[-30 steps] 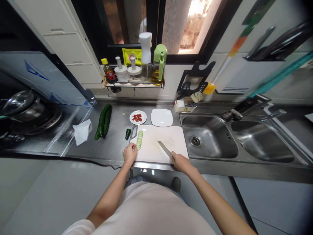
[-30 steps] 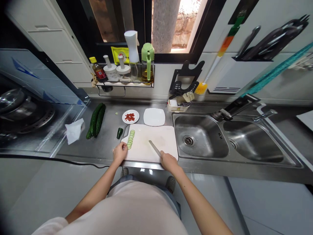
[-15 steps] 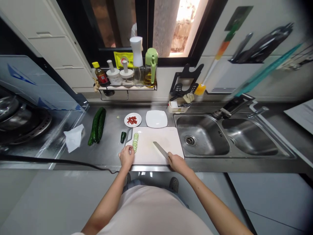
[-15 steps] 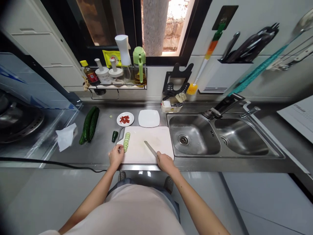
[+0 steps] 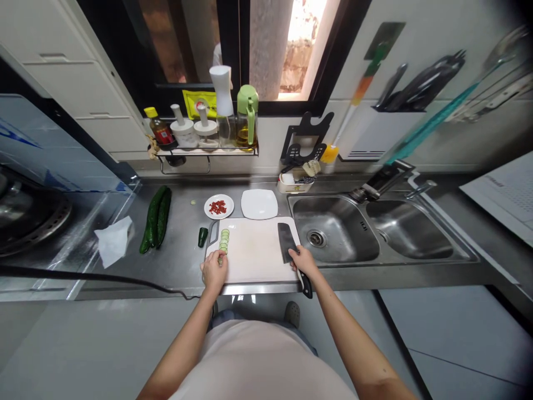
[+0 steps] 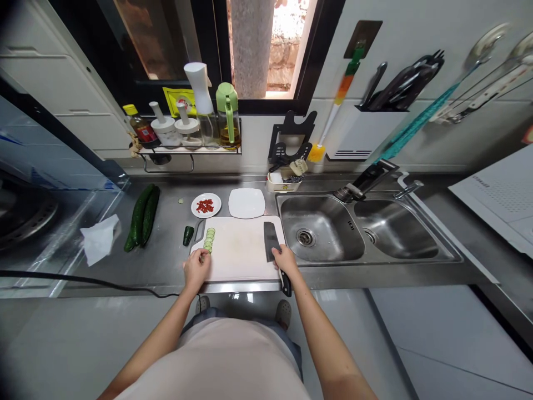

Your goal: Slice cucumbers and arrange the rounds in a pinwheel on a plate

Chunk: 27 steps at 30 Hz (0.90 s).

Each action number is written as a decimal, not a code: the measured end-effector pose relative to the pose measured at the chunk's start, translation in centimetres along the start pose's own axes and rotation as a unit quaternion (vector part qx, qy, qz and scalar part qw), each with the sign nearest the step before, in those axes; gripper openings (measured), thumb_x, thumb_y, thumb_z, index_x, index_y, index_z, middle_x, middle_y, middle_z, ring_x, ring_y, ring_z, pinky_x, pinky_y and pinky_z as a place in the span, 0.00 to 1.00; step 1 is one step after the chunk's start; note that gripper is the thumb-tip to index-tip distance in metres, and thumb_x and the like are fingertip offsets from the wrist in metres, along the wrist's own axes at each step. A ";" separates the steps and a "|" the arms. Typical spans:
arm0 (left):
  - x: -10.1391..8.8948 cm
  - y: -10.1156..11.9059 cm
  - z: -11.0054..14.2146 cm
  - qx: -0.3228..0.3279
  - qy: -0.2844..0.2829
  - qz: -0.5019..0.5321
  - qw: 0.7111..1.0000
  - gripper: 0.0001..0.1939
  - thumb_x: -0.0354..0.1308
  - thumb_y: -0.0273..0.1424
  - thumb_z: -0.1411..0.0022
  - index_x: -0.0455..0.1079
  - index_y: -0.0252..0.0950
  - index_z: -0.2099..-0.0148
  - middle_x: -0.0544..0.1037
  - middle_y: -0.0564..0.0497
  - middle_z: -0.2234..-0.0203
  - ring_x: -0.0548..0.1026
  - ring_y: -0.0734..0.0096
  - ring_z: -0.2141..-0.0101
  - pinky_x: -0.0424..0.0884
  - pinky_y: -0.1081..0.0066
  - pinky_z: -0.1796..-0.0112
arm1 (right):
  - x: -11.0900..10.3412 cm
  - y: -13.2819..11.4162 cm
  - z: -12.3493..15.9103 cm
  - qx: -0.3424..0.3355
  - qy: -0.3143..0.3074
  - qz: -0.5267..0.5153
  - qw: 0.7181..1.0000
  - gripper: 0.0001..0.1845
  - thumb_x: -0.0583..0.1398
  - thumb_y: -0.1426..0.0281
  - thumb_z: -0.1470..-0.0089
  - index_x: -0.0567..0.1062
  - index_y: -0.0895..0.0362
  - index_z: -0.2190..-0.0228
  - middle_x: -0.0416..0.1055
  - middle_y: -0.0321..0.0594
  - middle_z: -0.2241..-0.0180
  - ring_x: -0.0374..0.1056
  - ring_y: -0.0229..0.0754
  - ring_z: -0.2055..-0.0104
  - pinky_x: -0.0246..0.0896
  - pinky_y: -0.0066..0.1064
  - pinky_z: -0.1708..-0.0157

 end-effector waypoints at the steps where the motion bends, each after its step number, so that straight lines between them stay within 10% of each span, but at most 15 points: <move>1: 0.0 0.1 0.0 0.001 0.000 0.001 1.000 0.08 0.52 0.29 0.41 0.71 0.40 0.60 0.77 0.51 0.65 0.72 0.66 0.61 0.57 0.68 0.60 | 0.1 0.0 -0.2 0.004 -0.001 -0.009 1.000 0.11 0.49 0.64 0.40 0.66 0.58 0.63 0.67 0.30 0.82 0.64 0.34 0.83 0.54 0.22 0.81; 14: 0.2 1.1 0.3 0.003 -0.015 0.000 1.000 0.09 0.52 0.28 0.41 0.72 0.40 0.60 0.77 0.49 0.64 0.72 0.65 0.60 0.58 0.67 0.57 | 0.0 -0.5 -0.4 -0.024 0.105 0.207 0.972 0.22 0.51 0.62 0.40 0.64 0.63 0.50 0.74 0.50 0.60 0.70 0.45 0.57 0.56 0.28 0.63; 27: 1.4 3.0 -1.4 0.027 -0.039 0.052 0.997 0.10 0.52 0.30 0.41 0.72 0.39 0.58 0.77 0.49 0.62 0.72 0.67 0.62 0.62 0.68 0.57 | -0.4 -2.7 0.6 0.014 0.064 0.315 0.947 0.21 0.48 0.58 0.38 0.63 0.60 0.50 0.68 0.56 0.54 0.69 0.49 0.54 0.60 0.37 0.59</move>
Point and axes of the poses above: each hand's wrist, its own z-axis away from the middle knuckle, its own x-axis out of the palm, y = z × x, the point moved 1 cm from there along -z, towards the middle knuckle
